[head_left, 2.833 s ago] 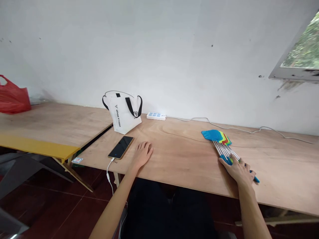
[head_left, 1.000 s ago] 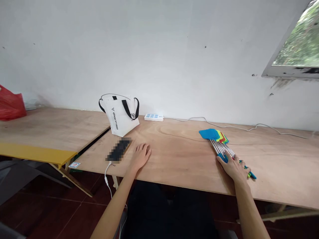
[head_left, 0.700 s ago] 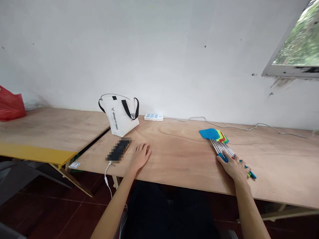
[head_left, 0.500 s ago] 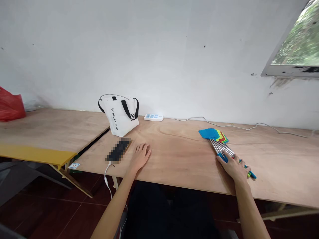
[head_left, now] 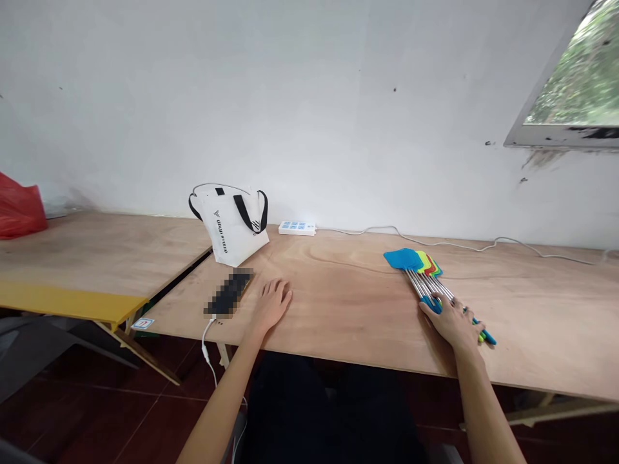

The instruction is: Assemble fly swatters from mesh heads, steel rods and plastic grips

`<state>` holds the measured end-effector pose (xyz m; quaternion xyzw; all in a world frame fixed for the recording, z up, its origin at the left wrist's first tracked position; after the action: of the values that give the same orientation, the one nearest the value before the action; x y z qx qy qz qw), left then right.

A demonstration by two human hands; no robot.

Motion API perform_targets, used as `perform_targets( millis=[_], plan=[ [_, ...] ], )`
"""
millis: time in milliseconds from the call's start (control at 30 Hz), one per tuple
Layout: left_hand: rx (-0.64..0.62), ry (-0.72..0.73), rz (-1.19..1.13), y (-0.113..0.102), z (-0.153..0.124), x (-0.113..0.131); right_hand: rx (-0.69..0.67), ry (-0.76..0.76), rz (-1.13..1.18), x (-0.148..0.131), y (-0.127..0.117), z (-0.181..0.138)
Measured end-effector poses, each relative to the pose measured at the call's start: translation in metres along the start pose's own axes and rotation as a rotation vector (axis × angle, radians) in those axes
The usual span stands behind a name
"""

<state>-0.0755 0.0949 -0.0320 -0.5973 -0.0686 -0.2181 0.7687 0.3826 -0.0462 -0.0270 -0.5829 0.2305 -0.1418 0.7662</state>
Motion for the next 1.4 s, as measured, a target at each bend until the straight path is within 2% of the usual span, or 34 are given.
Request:
perform_targets(
  millis=[233, 400, 700, 933, 1200, 1333, 1400],
  plan=[
    [-0.021, -0.005, 0.01, -0.003, -0.001, 0.002, 0.009, -0.018, 0.014, 0.002, 0.006, 0.003],
    [-0.018, -0.015, 0.029, -0.005, -0.002, 0.005, -0.033, -0.057, 0.012, 0.004, 0.009, 0.006],
    [0.003, -0.004, 0.015, -0.002, -0.003, 0.003, -0.027, -0.034, -0.032, -0.013, 0.004, 0.002],
    [0.009, -0.002, -0.009, 0.001, -0.002, 0.002, -0.115, -0.197, -0.027, -0.033, -0.007, -0.006],
    [-0.004, -0.016, -0.055, -0.002, -0.003, 0.004, -0.26, -0.556, 0.047, -0.099, -0.017, -0.042],
    [0.001, -0.041, -0.191, -0.008, -0.001, 0.006, -0.324, -0.71, 0.129, -0.125, -0.021, -0.06],
    [-0.043, -0.061, -0.324, -0.013, 0.0, 0.008, -0.323, -0.738, 0.162, -0.131, -0.021, -0.064]
  ],
)
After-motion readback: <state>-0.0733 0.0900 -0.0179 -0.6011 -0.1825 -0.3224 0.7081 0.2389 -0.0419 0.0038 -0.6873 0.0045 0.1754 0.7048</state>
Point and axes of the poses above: each hand's wrist, its own z-axis towards the middle knuckle, its own y-axis out of the palm, x = y × z, the point moved 2 cm from there along z, towards the middle knuckle, and after that the axes turned 11 degrees about -y, right-handed, at the moved point
